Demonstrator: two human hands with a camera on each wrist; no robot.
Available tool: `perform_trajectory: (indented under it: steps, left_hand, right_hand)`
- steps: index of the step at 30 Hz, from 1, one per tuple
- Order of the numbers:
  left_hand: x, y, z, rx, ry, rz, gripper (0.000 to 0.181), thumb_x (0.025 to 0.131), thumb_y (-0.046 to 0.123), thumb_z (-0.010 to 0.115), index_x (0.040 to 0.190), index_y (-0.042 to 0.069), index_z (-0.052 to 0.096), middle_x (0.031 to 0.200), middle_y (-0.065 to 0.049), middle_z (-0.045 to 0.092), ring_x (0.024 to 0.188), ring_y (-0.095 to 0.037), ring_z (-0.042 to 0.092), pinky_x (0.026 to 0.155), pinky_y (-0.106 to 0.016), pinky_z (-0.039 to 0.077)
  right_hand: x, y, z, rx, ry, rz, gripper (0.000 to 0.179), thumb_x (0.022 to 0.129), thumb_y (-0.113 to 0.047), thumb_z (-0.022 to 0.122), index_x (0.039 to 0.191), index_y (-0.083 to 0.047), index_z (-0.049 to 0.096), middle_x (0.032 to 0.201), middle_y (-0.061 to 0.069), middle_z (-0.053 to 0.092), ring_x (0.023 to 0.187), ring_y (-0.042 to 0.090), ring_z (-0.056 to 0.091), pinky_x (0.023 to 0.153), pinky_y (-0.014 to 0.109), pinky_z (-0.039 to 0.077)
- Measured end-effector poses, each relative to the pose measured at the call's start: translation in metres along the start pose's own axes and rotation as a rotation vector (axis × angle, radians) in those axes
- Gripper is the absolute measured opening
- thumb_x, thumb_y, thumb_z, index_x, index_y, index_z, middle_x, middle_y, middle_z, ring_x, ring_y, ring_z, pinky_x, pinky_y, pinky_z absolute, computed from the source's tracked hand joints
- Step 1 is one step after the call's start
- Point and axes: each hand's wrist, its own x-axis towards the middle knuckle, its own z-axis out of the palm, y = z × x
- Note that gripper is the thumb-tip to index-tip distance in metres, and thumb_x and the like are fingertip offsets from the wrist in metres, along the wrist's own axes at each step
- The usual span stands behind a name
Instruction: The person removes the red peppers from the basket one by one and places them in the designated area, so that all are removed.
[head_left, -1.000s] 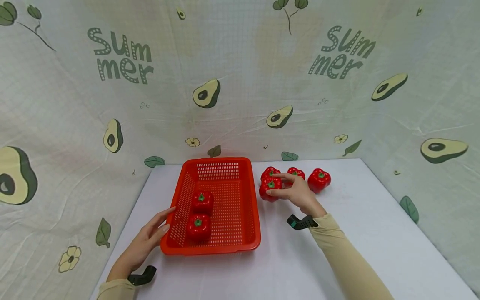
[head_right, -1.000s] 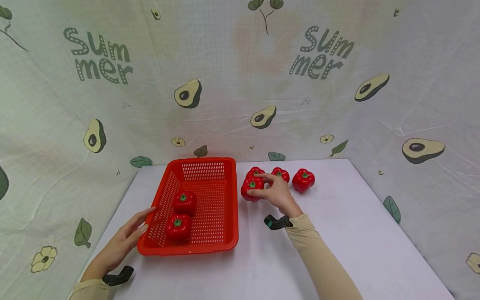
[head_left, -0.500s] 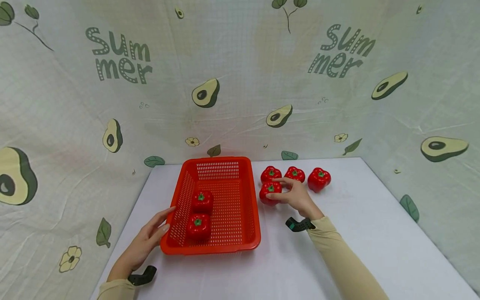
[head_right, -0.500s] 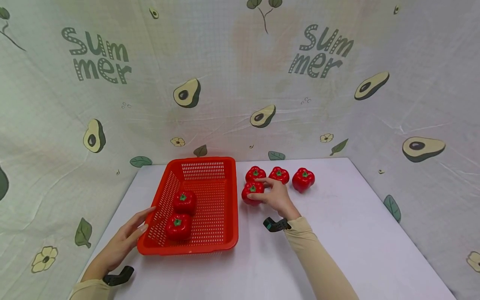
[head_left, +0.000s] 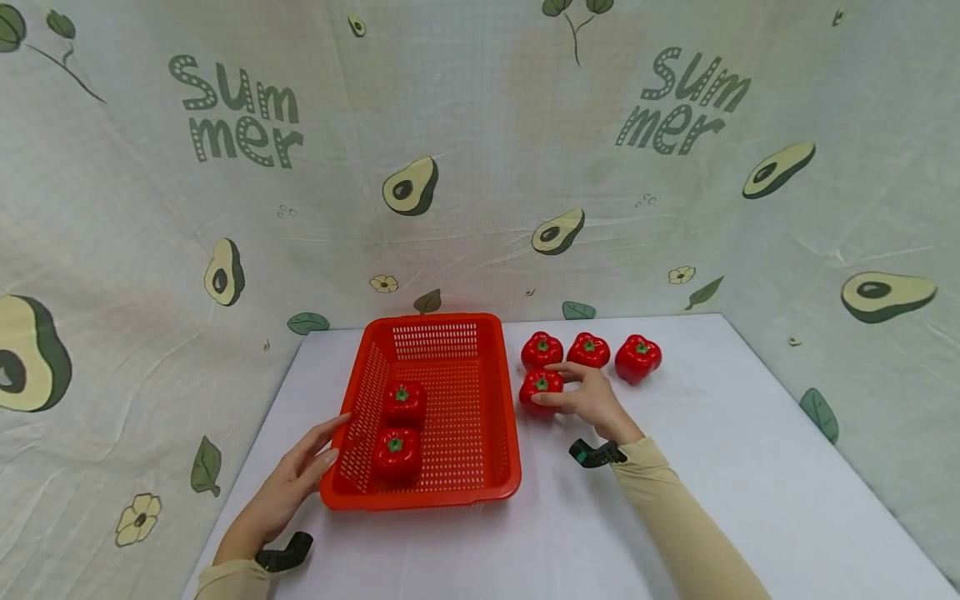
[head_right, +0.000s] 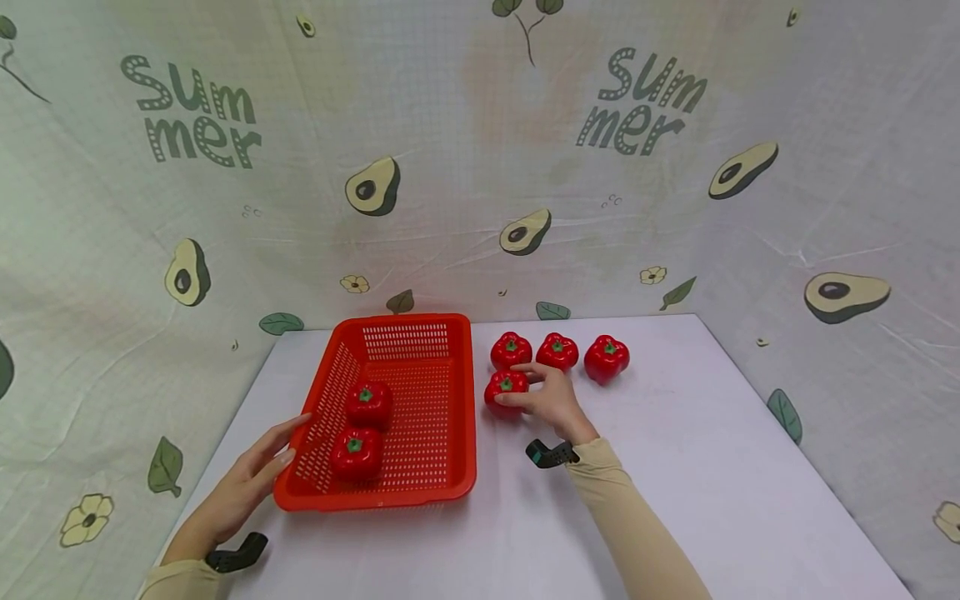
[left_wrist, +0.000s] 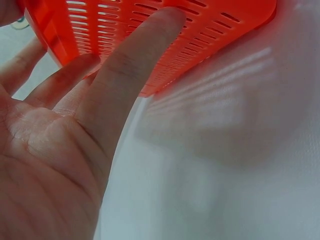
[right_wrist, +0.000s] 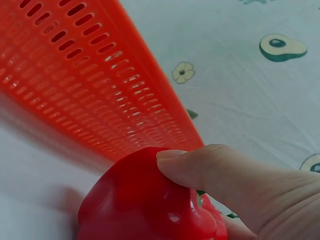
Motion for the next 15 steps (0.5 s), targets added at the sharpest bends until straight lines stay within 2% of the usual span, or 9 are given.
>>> perform_trajectory:
  steps: [5,15]
  left_hand:
    - [0.0003,-0.0007,-0.0005,0.009,-0.02,0.027,0.053,0.106,0.024,0.049,0.156,0.029,0.032,0.163,-0.009,0.021,0.128,-0.028,0.054,0.087,-0.039,0.056]
    - [0.0002,-0.0017,-0.0002,-0.018,0.016,-0.02,0.051,0.105,0.025,0.051,0.153,0.036,0.036,0.161,0.002,0.025,0.127,-0.02,0.055,0.088,-0.039,0.056]
  right_hand:
    - [0.0016,0.0027,0.0009,-0.008,-0.005,0.019,0.065,0.076,-0.03,0.088,0.133,-0.013,0.061,0.127,0.015,0.055,0.121,0.039,0.047,0.077,0.04,0.059]
    - [0.0039,0.0054,0.0024,0.01,-0.007,0.011,0.065,0.076,-0.031,0.088,0.133,-0.012,0.061,0.127,0.015,0.055,0.119,0.038,0.048,0.078,0.042,0.059]
